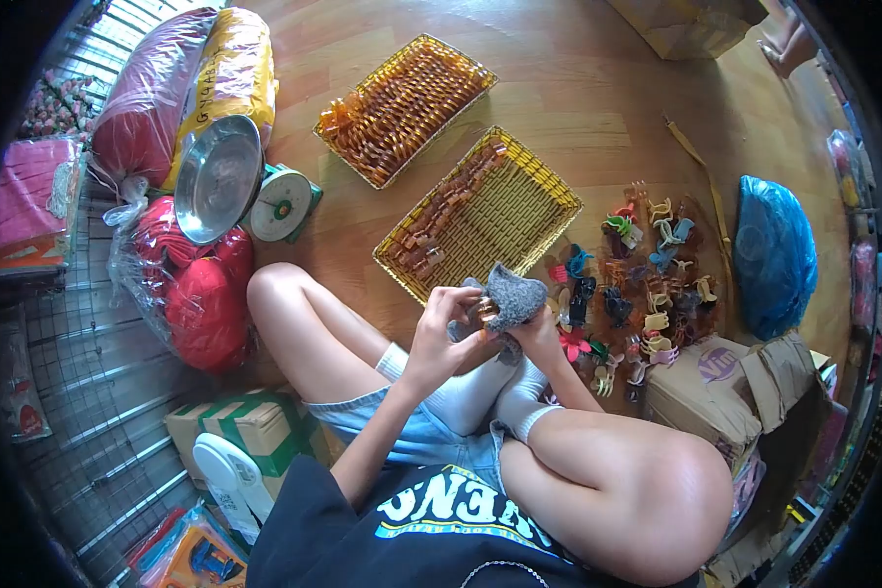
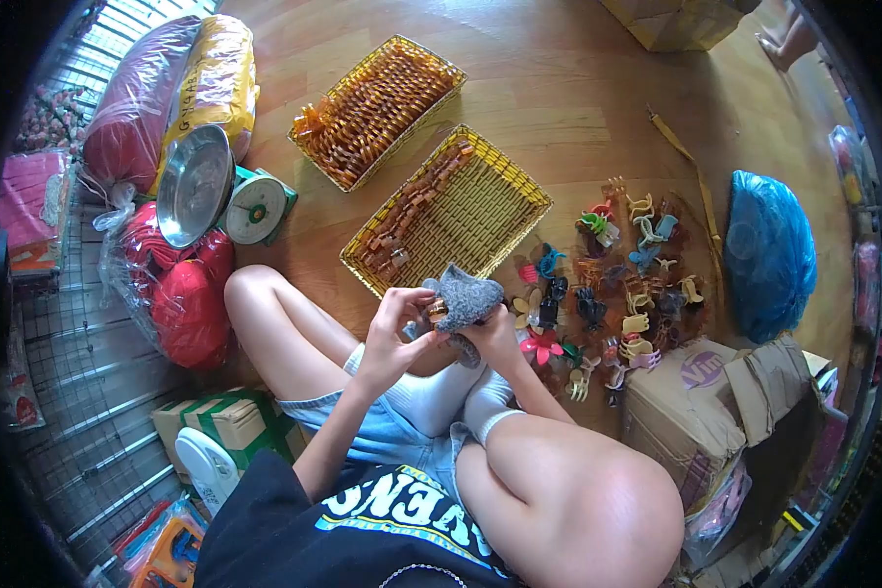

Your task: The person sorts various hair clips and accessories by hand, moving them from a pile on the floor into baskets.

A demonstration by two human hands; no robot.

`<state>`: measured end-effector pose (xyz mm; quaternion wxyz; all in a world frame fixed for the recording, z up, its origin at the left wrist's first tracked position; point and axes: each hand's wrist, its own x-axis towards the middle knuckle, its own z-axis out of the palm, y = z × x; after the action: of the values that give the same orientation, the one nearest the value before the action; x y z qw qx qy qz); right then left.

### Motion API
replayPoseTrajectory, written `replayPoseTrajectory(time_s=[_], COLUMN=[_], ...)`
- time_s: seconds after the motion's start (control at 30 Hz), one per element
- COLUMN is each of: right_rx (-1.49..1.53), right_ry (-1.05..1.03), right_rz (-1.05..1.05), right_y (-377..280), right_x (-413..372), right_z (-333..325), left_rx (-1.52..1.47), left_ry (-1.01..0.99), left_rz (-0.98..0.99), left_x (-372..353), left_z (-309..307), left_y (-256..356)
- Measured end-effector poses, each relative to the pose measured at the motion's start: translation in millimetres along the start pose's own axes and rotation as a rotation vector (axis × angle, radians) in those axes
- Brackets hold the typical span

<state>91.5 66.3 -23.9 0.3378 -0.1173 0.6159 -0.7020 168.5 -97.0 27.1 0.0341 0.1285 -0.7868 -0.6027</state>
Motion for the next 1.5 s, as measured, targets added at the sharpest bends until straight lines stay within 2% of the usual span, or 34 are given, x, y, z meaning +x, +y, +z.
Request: replayPoseTrajectory(time_s=[0.03, 0.1, 0.17, 0.27, 0.3, 0.37, 0.5, 0.57, 0.63, 0.7, 0.73, 0.83, 0.87, 0.97, 1.03, 1.1, 1.13, 1.17, 1.23, 1.27, 1.3, 1.33, 1.37, 1.4, 1.43, 1.47, 1.5], right_rx=[-0.083, -0.072, -0.058, 0.451, 0.452, 0.371, 0.392, 0.635, 0.676, 0.552, -0.166, -0.229, -0.205, -0.179, -0.088, 0.264, 0.427, 0.469, 0.158, 0.158, -0.528, -1.215, -1.217, -1.286, -1.348, -1.379, -1.314], right_ry=[-0.020, -0.045, -0.074, -0.023, -0.025, 0.079, 0.174, 0.473, 0.473, 0.231, 0.099, 0.009, 0.010, 0.074, 0.073, 0.333, 0.390, 0.444, 0.618, 0.619, 0.623, 0.575, 0.572, 0.386, 0.200, 0.071, -0.032], right_rz=[0.003, -0.022, -0.046, 0.130, 0.134, 0.113, 0.186, 0.161, 0.183, 0.208, 0.119, 0.099, 0.106, 0.055, 0.089, 0.070, 0.064, -0.003, -0.017, -0.018, -0.020, -0.020, -0.019, -0.016, -0.013, -0.139, -0.160], right_y=[-1, 1, 7, 30, 32, 34, 38, 29, 17, 13, 8, -2, 2, -5, 4, 13, 13, 27, 23, 17, -10, -32, -46, -57, -62, -62, -62], right_x=[-1, -2, -4, -9, -9, -8, 7, 13, 9, -2, -5, 9, 9, 9, 13, 22, 29, 36, 44, 42, 39, 36, 36, 37, 40, 45, 52], right_z=[-1, -2, -1, 3, 5, 6, 0, 5, 10, 8, 5, 3, 1, 4, 4, 5, -2, -18, -42, -47, -45, -44, -41, -35, -31, -25, -16], left_rx=[-0.001, -0.147, -0.181, -0.220, -0.220, -0.050, -0.155, -0.018, -0.026, 0.091, 0.098, 0.509, 0.433, 0.332, 0.319, 0.100, -0.005, -0.007, -0.322, -0.401, -0.402, -0.177, 0.049, 0.239, 0.236, 0.365, 0.494], left_ry=[0.000, -0.062, -0.071, -0.074, -0.072, -0.019, 0.105, 0.146, 0.178, 0.140, 0.144, -0.026, -0.107, -0.027, 0.026, 0.008, 0.062, 0.062, 0.346, 0.401, 0.401, 0.421, 0.437, 0.457, 0.456, 0.443, 0.427], left_rz=[0.001, -0.136, -0.143, -0.118, -0.122, -0.042, 0.051, 0.143, 0.155, 0.036, 0.032, 0.160, 0.023, -0.007, 0.034, 0.045, 0.036, 0.035, 0.004, -0.030, -0.030, 0.015, 0.058, 0.090, 0.088, 0.119, 0.150], left_x=[0, 0, -2, -5, -7, -7, -12, -14, -14, -13, -14, -15, -15, -9, -6, -3, -4, -3, 0, 6, 13, 20, 27, 35, 42, 50, 55], left_z=[0, -3, -7, -13, -13, -14, 0, 3, 8, 10, 12, 22, 23, 21, 22, 21, 22, 23, 24, 22, 20, 16, 15, 14, 14, 16, 18], left_y=[-4, -9, -15, -15, -13, -8, -6, -3, -2, 1, -3, -22, -23, -15, -9, -11, -9, -7, 3, 7, 0, -12, -23, -29, -34, -37, -40])
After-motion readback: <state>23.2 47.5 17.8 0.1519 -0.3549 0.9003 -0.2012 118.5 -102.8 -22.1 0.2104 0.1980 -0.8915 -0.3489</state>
